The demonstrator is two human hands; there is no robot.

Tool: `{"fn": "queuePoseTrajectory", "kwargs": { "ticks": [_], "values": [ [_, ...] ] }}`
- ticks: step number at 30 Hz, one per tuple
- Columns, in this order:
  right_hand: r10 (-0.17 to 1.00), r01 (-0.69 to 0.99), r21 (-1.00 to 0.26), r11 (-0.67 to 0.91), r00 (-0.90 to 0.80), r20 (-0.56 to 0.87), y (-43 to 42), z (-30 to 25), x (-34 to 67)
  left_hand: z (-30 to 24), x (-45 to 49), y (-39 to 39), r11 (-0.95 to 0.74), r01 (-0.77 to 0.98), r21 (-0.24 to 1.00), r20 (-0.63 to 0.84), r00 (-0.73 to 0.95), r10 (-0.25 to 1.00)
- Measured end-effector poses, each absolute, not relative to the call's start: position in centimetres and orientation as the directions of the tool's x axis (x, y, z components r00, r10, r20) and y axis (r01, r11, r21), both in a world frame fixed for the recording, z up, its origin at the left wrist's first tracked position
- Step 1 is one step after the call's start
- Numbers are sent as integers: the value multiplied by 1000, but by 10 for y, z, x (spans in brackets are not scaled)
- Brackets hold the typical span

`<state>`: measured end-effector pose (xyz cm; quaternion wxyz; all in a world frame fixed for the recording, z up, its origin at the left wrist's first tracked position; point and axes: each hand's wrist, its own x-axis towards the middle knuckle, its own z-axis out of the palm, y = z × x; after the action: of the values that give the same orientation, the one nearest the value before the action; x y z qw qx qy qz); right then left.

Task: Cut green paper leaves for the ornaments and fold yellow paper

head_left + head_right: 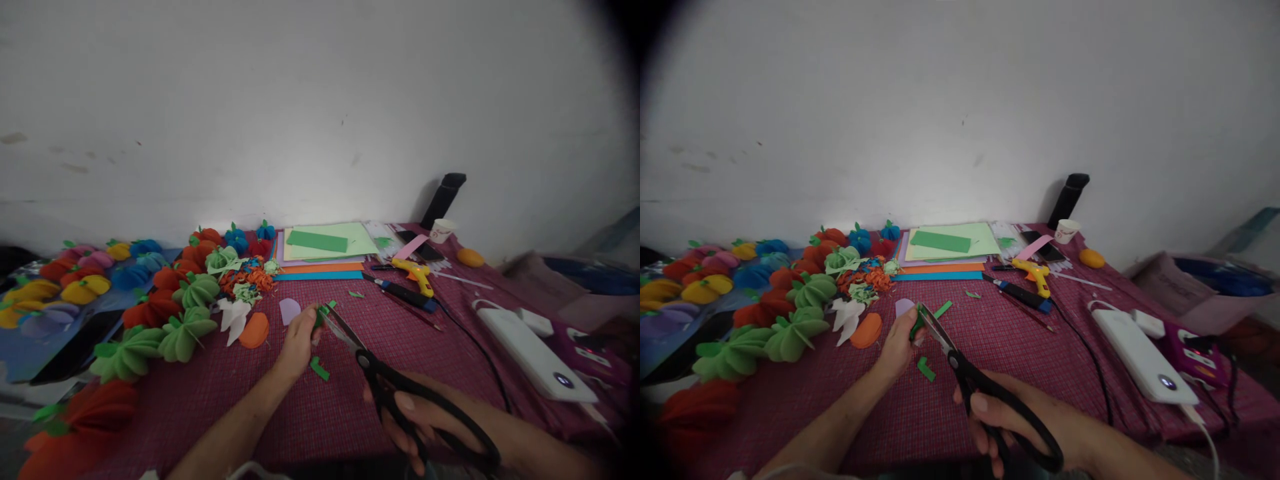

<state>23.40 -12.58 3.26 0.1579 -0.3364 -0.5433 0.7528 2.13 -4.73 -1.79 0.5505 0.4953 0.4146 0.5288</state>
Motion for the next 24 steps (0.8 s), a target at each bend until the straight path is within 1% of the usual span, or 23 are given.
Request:
{"fn": "queuePoseTrajectory", "kwargs": {
  "ticks": [3,6,12,18,24],
  "values": [
    [630,83,-923,-377,-707,-321,-125,32,233,-14,21,-48,-74,-153,985,92,116,989],
    [644,78,-917,-391,-689,-333,-125,32,232,-10,21,-50,-89,-134,987,105,120,987],
    [636,91,-916,-391,-693,-340,-128,36,232,-9,22,-51,-46,-137,989,57,77,995],
    [625,66,-900,-431,-698,-351,-125,33,231,-9,22,-51,-58,-135,989,72,99,993],
    [627,78,-919,-386,-709,-324,-125,34,233,-14,21,-50,-46,-229,972,74,115,991]
  ]
}}
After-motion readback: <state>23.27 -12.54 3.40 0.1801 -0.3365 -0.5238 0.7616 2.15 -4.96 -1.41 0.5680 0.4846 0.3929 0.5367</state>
